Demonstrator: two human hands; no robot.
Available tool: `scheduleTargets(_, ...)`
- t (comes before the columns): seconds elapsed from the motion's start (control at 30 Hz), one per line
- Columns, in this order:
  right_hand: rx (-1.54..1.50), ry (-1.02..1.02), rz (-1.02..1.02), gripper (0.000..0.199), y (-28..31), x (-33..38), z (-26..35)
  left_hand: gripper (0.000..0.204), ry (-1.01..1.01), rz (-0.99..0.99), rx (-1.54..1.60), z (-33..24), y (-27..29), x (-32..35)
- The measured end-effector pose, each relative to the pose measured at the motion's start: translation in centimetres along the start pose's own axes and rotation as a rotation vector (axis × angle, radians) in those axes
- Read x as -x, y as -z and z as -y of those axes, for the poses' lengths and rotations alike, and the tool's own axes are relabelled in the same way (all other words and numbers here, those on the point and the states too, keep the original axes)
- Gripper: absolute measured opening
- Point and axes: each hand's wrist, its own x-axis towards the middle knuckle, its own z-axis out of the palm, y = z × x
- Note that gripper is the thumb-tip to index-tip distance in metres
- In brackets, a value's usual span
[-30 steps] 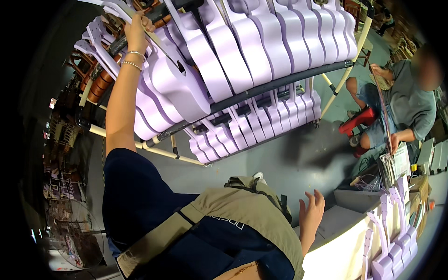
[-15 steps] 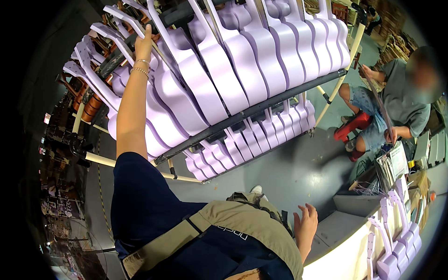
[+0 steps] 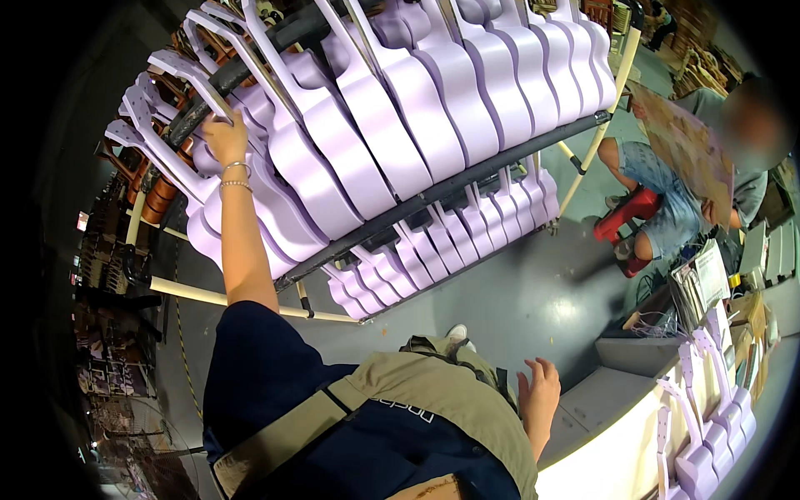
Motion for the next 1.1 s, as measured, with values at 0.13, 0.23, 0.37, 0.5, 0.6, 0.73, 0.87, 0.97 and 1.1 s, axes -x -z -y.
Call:
scheduleTargets(0.13,-0.051,0.045,0.019,0.029,-0.1,0.1,-0.3,0.056,0.146,0.357,0.028,1.5,1.5,-1.5)
scheduleTargets(0.23,-0.026,0.056,0.027,0.029,0.5,0.4,-1.0,0.048,0.131,0.328,0.031,-0.3,4.7,0.9)
scheduleTargets(0.37,-0.053,0.080,0.035,0.029,0.4,0.9,-2.2,0.046,-0.045,0.284,0.115,-0.5,11.8,3.1)
scheduleTargets(0.5,-0.087,0.079,0.024,0.030,0.9,1.9,-3.2,0.038,-0.077,0.525,0.241,3.3,18.4,5.7)
scheduleTargets(0.6,-0.088,0.115,0.050,0.027,1.1,2.8,-4.3,0.033,0.198,0.650,0.767,-3.1,23.9,13.5)
scheduleTargets(0.73,-0.053,0.089,0.058,0.026,1.4,4.4,-5.9,0.042,0.169,0.789,1.128,-10.2,23.9,20.9)
scheduleTargets(0.87,-0.240,-0.241,-0.076,0.040,2.7,6.0,-7.2,0.039,0.194,0.828,1.443,-19.4,21.5,28.3)
scheduleTargets(0.97,-0.739,-0.449,-0.422,0.060,2.0,7.9,-9.7,0.038,0.268,0.943,1.658,-25.8,22.2,33.2)
scheduleTargets(1.1,-1.436,-0.726,-0.632,0.076,3.5,11.6,-11.1,0.034,0.376,1.224,1.835,-31.6,23.1,40.1)
